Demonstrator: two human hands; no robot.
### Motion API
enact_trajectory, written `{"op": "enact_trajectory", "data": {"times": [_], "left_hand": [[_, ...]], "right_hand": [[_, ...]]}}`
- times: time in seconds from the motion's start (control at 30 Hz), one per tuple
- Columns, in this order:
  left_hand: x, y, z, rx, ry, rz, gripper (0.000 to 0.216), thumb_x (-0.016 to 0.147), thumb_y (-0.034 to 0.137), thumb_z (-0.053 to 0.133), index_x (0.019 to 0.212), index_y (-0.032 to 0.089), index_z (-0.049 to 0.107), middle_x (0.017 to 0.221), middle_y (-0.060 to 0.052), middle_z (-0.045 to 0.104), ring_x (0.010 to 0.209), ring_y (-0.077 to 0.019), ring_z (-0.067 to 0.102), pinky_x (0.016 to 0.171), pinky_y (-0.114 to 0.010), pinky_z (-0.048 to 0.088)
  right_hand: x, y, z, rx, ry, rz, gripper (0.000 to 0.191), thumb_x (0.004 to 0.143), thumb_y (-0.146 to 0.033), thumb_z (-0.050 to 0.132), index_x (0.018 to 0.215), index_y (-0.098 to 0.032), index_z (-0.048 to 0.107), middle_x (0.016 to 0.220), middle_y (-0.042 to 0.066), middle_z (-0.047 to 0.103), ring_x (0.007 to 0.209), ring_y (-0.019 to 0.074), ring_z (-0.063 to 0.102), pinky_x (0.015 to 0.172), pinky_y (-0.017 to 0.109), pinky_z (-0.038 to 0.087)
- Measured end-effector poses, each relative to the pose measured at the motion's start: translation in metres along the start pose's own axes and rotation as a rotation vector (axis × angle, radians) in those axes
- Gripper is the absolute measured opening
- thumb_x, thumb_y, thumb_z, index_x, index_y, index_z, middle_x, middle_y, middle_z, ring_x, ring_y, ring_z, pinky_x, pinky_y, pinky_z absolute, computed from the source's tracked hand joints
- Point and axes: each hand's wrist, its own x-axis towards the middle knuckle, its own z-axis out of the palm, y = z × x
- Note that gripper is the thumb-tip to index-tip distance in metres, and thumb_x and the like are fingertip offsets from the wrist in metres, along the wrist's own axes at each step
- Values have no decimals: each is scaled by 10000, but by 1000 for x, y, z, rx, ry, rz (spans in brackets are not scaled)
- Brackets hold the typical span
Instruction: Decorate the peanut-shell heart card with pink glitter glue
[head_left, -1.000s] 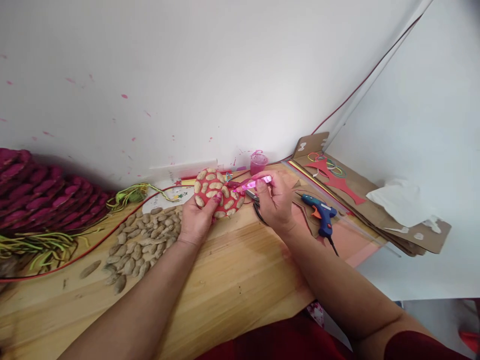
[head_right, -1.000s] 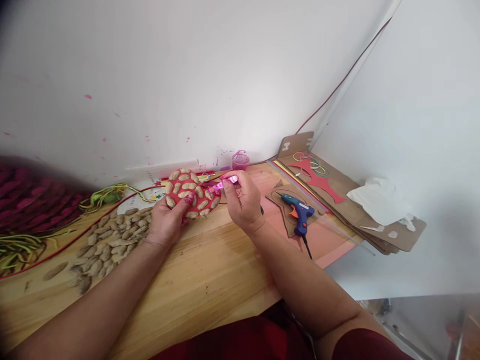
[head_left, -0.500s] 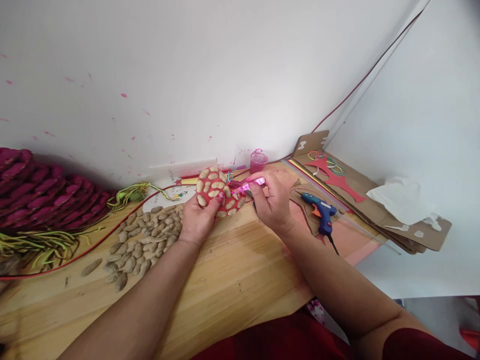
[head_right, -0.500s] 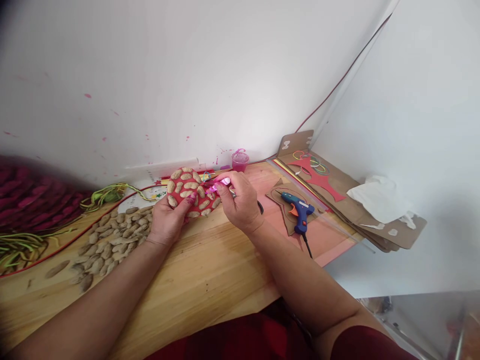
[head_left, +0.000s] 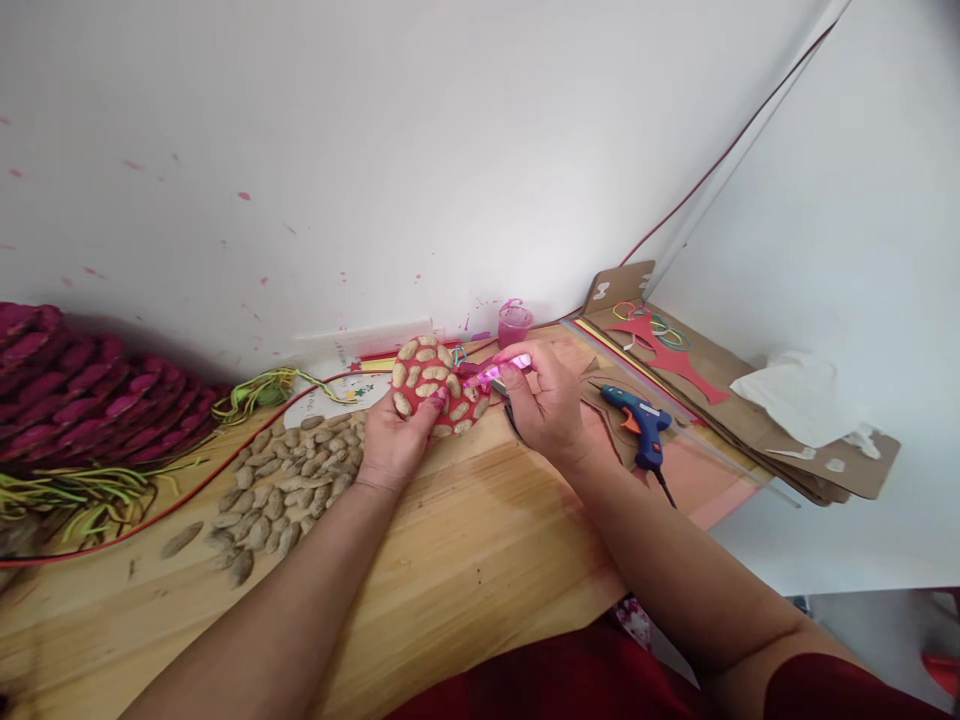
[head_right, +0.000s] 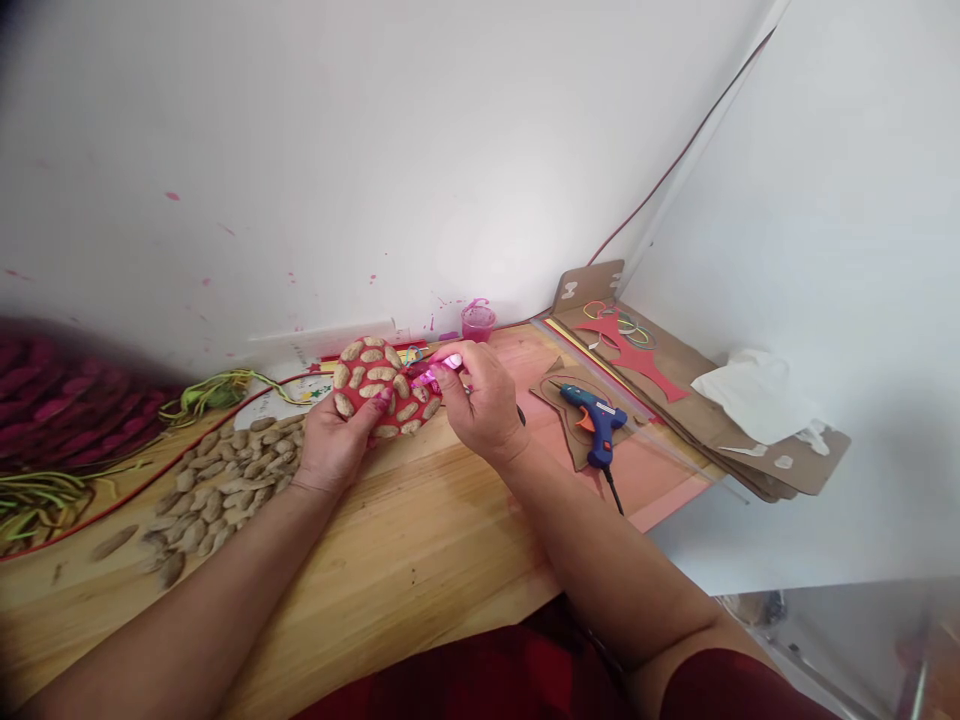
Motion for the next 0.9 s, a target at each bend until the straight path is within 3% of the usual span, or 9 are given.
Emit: {"op": "enact_trajectory", "data": {"times": [0.7, 0.9], "left_hand": [[1, 0, 0, -25, 10, -30, 456, 680, 444, 943, 1027, 182, 806, 1064, -129, 831, 929, -280, 796, 850, -383, 651], [1, 2, 0, 9, 4, -7, 440, 673, 474, 940, 995, 205, 807, 1034, -115, 837, 940, -291, 794, 820, -386, 663]], "right_hand": [[-2, 2, 1, 44, 11, 43, 170, 1053, -338, 533, 1003, -236, 660, 937, 42, 746, 880, 190, 678, 813, 351, 528], [-1, 0, 0, -5, -9, -41, 156, 1049, -323, 541, 984, -242, 657, 920, 48, 755, 864, 200, 665, 828, 371, 523]]}}
